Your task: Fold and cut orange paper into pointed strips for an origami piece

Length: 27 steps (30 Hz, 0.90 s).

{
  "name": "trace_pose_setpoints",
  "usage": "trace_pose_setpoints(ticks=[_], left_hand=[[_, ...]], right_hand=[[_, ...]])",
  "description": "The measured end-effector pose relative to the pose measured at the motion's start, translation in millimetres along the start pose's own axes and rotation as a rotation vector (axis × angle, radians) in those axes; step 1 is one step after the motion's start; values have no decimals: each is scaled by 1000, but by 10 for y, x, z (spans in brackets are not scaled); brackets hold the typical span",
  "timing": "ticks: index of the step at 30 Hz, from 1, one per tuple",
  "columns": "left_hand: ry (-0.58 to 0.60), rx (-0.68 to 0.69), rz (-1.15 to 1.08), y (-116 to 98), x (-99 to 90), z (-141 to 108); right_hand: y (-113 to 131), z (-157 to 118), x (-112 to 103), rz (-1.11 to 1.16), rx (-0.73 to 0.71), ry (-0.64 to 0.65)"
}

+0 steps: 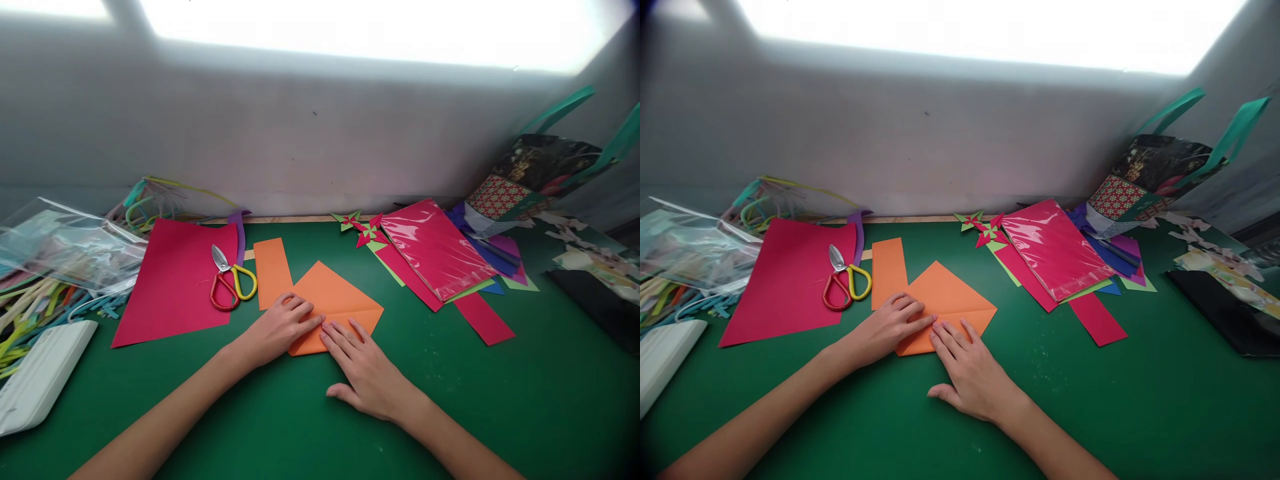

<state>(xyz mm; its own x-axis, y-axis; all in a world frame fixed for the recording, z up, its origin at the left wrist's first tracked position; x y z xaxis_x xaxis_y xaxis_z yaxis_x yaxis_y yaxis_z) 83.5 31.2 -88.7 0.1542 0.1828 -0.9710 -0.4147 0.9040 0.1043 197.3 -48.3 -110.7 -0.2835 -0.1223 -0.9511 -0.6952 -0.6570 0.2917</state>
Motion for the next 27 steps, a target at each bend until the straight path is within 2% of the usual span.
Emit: trace_pose_setpoints(ticks=[12, 27], left_hand=[[37, 0, 99, -53, 21, -11], [66, 10, 87, -53, 21, 4]], right_hand=[[52, -37, -32, -84, 15, -27], [247, -232, -151, -149, 55, -71]])
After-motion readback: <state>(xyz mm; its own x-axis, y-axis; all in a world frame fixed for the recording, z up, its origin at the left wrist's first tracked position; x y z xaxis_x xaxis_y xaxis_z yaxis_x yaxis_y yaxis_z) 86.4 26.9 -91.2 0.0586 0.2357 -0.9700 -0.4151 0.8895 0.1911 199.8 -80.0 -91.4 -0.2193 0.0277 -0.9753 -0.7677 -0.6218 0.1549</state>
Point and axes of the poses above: each hand's wrist, its own z-axis towards the middle knuckle, its own x-axis out of the palm, y = z × x, the point moved 9 cm from there along z, towards the middle knuckle, and after that the axes turned 6 degrees about z, right-handed, at the moved point
